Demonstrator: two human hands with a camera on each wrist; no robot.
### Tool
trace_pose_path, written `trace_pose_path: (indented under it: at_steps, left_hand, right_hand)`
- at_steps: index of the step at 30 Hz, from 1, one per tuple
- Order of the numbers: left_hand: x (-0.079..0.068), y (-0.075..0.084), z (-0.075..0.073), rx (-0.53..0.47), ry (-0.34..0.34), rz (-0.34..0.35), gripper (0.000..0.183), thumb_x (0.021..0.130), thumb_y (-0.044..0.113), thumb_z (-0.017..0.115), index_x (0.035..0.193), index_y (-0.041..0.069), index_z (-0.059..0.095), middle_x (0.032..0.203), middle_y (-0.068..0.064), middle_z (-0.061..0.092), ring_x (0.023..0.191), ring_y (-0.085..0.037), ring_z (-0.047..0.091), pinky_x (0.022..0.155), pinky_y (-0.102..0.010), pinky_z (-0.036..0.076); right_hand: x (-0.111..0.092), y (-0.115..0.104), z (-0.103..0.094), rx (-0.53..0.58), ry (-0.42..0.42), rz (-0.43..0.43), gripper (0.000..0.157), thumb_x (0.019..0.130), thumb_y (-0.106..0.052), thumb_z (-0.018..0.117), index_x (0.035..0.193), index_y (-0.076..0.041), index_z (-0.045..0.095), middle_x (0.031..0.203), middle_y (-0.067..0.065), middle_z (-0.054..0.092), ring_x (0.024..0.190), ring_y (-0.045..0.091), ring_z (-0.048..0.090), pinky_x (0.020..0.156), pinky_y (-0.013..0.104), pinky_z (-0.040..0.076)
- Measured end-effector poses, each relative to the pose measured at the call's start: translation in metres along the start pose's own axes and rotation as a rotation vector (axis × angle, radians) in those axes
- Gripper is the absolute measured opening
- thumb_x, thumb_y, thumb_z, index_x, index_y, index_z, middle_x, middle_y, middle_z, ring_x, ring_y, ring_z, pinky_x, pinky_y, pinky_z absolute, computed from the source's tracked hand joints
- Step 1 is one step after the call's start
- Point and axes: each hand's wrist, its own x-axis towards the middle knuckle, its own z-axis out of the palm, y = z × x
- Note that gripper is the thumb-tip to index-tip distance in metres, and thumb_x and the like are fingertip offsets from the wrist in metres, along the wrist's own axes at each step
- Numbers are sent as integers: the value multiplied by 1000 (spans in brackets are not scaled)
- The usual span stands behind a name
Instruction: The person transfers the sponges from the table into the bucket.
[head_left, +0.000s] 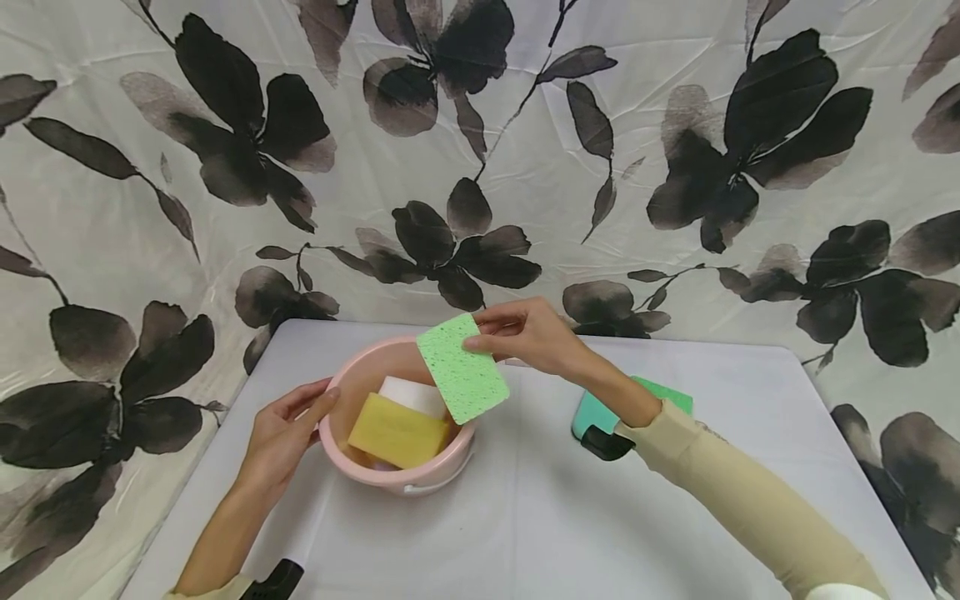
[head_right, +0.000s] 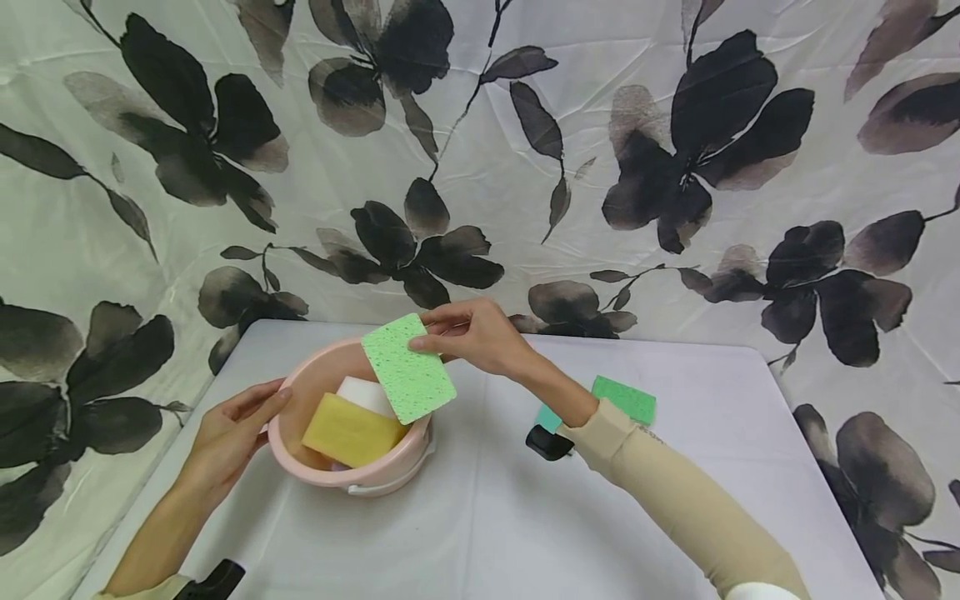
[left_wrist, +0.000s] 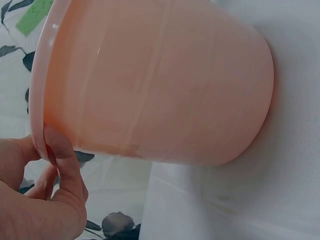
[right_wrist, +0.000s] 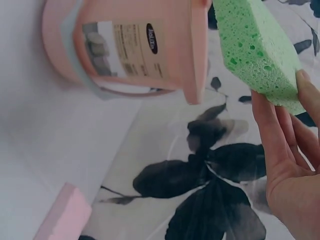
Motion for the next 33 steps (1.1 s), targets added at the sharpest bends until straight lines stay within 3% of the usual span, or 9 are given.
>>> trace_pose_path:
  at_steps: [11,17,23,28,33]
  left_hand:
    - [-1,0,0,0,-1,5,69,99,50,64,151,8,49,152,-12,48,105,2,60,86,-14,55]
    - [-1,1,1,8,-1,-8,69,99,51,64,152,8,48,153,-12,47,111,-4,59,86,-13,54]
    - [0,0,2,0,-2,-12,69,99,50,64,152,8,48,154,-12,47,122,-15,57,86,-14,54]
    - [-1,-1,1,-7,-2,-7,68,99,49,64,152,8,49,153,-12,48,113,-6,60,86,-14,55]
    - [-1,-1,1,-9,-10,5,69,99,49,64,151,7,49,152,-13,48,107,0,60,86,-15,55]
  right_hand:
    - [25,4,27,-13,-33,8,36,91,-13,81,123,-1,70,107,12,75,91,19,74,77,39,64]
    - [35,8,39,-158,-63,-60,36,93,-17,79,125,0,71,109,11,75,94,16,73,80,27,61]
    - [45,7,49,-283,-112,-132,35,95,-16,76,124,2,72,112,12,75,98,16,73,86,22,57]
    - [49,7,59,-363,-172,-158,31,97,-12,73,124,3,71,116,13,74,99,16,70,87,18,55]
    - [50,6,71,-438,-204,-134,27,100,-8,68,124,4,71,111,13,74,91,15,63,79,17,52]
